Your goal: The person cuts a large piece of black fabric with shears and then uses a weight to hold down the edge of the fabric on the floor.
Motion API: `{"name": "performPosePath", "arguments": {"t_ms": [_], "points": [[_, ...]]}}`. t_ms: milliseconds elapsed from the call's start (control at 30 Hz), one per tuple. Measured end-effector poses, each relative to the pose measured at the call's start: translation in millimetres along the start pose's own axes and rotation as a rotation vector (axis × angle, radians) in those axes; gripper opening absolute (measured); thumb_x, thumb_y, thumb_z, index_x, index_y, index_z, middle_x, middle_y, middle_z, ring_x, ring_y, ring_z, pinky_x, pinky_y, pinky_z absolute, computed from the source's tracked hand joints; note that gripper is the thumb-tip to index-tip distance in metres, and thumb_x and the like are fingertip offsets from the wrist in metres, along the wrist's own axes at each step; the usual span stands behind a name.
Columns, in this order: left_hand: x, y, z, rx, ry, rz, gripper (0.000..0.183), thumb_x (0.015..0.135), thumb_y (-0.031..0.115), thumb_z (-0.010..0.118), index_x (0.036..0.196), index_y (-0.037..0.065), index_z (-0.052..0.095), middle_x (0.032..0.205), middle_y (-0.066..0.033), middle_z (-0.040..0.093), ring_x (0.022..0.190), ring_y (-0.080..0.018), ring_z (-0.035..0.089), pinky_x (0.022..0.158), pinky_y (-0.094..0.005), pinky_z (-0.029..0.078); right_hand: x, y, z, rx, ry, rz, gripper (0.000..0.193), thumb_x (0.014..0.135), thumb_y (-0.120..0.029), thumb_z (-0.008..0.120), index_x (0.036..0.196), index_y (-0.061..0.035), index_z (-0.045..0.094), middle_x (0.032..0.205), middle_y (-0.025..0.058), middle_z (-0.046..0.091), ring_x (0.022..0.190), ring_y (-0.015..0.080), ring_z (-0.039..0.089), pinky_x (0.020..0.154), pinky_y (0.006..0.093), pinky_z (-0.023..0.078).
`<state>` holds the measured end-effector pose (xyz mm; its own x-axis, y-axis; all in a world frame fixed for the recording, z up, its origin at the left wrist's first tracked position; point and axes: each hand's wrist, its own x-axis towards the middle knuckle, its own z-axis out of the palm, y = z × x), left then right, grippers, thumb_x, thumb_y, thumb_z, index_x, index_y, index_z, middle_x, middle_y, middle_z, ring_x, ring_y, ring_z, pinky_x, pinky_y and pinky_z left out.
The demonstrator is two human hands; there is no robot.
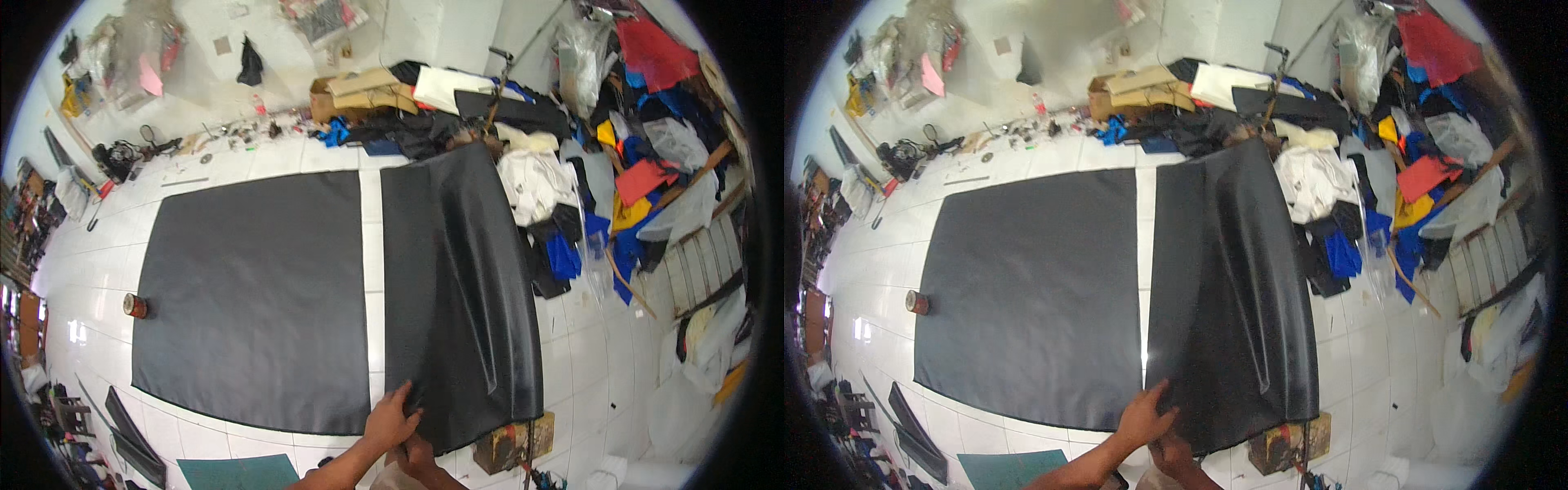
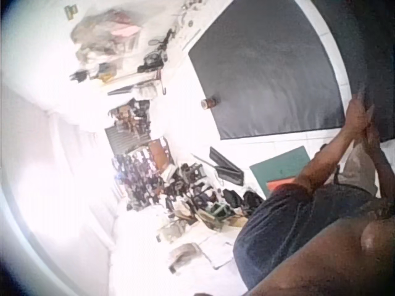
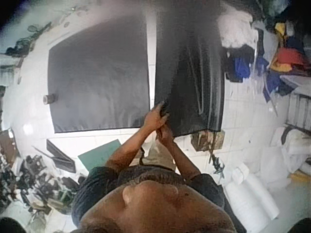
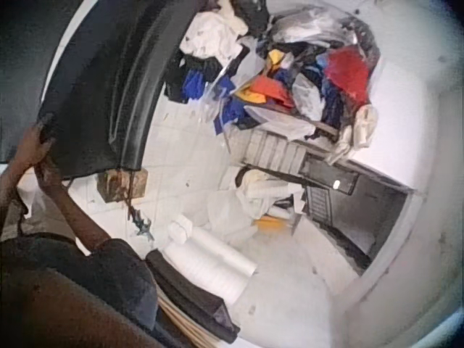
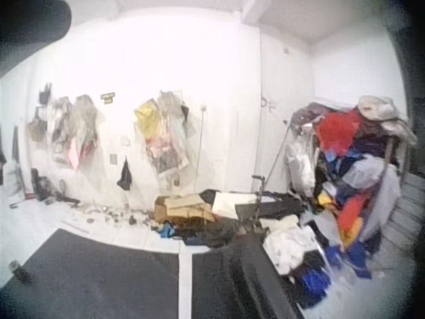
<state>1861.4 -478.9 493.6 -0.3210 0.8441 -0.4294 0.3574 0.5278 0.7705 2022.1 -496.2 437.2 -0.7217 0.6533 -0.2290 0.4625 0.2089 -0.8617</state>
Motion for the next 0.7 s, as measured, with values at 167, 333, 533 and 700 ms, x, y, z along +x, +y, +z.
{"name": "performPosePath", "arguments": {"t_ms": [167,333,533,700], "points": [[-21.3,-41.4,-32.6,0.088,0.026,0.081,0.052,0.085,0.013,0.05,0.136,0.019,0.05,0.113,-0.0187,0.064,0.098,-0.0365,0.063,0.083,-0.0462,0.051,64.7,31.1,-24.8,0.308,-0.048,0.032,0.055,0.095,-0.044,0.05,0.126,0.0009,0.05,0.123,0.0179,0.057,0.109,0.0316,0.059,0.086,0.0405,0.051],[-43.2,-23.1,-71.5,0.069,-0.289,0.037,0.054,0.087,0.03,0.055,0.139,0.015,0.046,0.122,-0.0192,0.058,0.105,-0.036,0.058,0.089,-0.0487,0.046,188.0,-104.6,-43.9,-0.042,-0.042,0.703,0.066,0.08,-0.035,0.073,0.116,0.0168,0.052,0.109,0.0254,0.061,0.095,0.0318,0.062,0.075,0.0394,0.051],[-120.5,-168.0,-153.1,-0.246,0.021,0.13,0.068,0.093,0.05,0.052,0.144,0.008,0.037,0.138,-0.0192,0.048,0.124,-0.0381,0.048,0.102,-0.0461,0.039,230.4,-95.6,26.7,-0.234,0.301,0.73,0.062,0.085,-0.026,0.065,0.131,0.01,0.044,0.108,0.02,0.061,0.093,0.0255,0.061,0.066,0.0354,0.052],[-303.7,-453.4,-213.0,-0.305,0.496,-0.709,0.06,0.086,0.046,0.062,0.132,0.009,0.053,0.108,-0.0216,0.066,0.092,-0.0332,0.066,0.082,-0.0407,0.053,251.8,-15.2,5.7,-0.267,0.376,0.734,0.042,0.088,-0.032,0.066,0.108,0.0054,0.061,0.1,0.015,0.064,0.091,0.0313,0.06,0.077,0.0438,0.049]]}}
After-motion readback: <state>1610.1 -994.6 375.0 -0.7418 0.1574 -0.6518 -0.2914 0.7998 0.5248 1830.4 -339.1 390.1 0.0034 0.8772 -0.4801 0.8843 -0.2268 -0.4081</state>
